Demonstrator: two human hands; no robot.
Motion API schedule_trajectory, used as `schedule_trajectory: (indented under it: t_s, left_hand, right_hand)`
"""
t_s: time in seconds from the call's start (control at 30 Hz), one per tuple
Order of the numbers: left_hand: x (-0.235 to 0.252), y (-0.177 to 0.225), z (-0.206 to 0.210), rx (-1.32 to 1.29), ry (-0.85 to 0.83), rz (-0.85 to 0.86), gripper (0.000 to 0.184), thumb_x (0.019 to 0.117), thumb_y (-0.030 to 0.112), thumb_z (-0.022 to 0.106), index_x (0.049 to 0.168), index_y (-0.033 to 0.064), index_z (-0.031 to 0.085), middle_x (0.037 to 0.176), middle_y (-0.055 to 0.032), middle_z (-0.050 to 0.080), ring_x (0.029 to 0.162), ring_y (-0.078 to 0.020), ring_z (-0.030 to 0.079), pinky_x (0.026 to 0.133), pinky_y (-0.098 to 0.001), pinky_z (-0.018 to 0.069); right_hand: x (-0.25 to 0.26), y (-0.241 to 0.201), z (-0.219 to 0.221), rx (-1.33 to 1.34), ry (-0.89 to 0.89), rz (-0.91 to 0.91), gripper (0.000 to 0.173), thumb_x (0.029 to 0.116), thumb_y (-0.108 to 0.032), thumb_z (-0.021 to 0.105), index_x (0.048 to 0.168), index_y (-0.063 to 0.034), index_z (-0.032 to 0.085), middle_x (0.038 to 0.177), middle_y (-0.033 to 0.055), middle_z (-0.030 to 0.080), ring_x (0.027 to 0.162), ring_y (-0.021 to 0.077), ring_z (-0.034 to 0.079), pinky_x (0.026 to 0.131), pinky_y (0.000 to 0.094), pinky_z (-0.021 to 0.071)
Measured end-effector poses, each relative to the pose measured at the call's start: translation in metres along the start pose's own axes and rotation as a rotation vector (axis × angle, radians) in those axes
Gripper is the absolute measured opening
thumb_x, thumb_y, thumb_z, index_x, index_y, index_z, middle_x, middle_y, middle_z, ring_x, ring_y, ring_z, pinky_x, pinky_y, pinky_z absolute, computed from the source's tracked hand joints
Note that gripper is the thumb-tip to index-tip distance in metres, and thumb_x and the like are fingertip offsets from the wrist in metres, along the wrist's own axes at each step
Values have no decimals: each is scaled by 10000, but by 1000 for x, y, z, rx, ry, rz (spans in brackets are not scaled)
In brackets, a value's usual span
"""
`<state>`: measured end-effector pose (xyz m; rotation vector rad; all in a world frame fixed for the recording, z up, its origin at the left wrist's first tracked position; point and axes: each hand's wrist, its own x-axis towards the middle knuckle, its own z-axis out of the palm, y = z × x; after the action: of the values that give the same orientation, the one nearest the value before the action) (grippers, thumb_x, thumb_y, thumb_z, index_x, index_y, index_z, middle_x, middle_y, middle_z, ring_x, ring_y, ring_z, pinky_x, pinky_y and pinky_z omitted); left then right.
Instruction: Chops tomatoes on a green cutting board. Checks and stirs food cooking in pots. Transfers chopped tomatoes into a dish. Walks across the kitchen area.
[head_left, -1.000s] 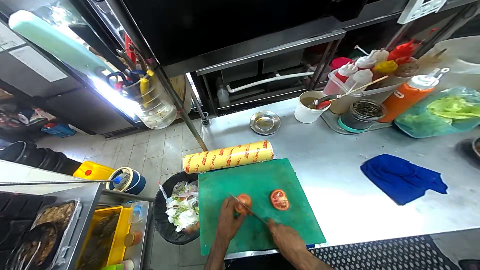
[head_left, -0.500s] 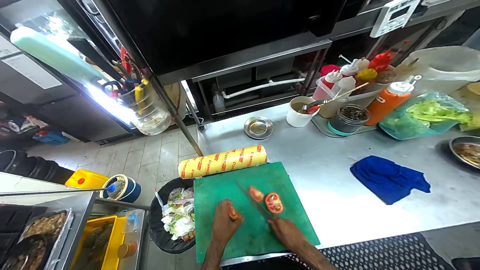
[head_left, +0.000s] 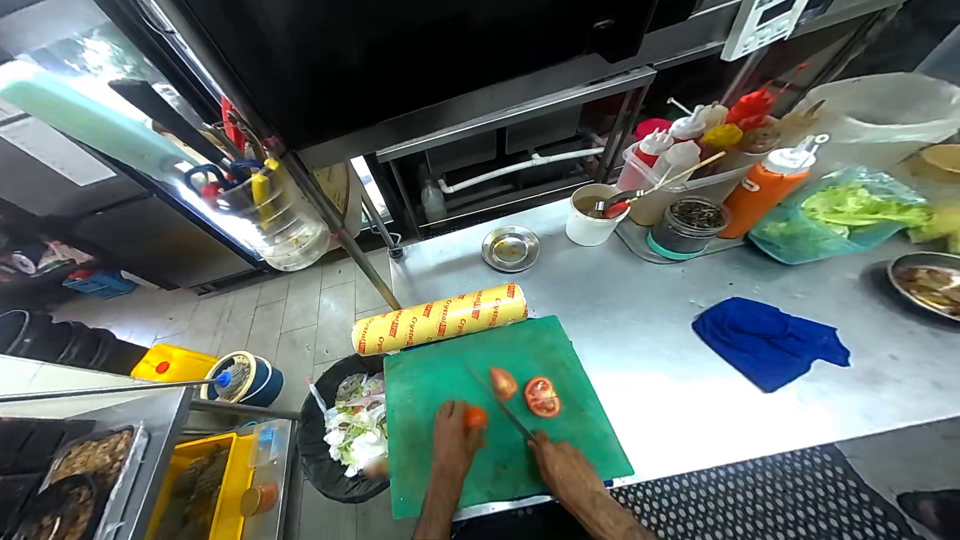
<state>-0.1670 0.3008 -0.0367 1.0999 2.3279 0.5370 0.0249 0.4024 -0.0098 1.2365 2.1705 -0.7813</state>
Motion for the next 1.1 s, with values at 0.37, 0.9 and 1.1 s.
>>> schedule_trajectory:
  t_s: [0.37,0.9,1.1]
  left_hand:
    - [-16,-20,32,-104,250,237,269,979,281,660,1179,118,737,1203,-102,682,1162,-232,641,1019,-371,535]
    - [-13,-38,40,-181,278,298,292,983,286,667,1207,108,727,1266,-113,673,1217,-245,626,1059,-378,515]
    - [-12,-41,43,-190,303,324,271,978,286,676,1190,129,737,1271,-94,678,1222,-225,628,1066,-365,515]
  right_hand:
    - [-13,-57,-24,-174,-42,-76,297,1075,-129,411,1349,-79,513,1118,216,696,1060,419,698,840,546,581]
    - [-15,-81,-35,-266,-95,-56,323,1032,-22,445,1352,-33,491,1130,225,687,1059,414,700,828,531,589]
    - [-7,-74,-18,-239,-63,-31,318,1043,-42,431,1353,-56,498,1099,222,697,1029,418,711,791,534,598]
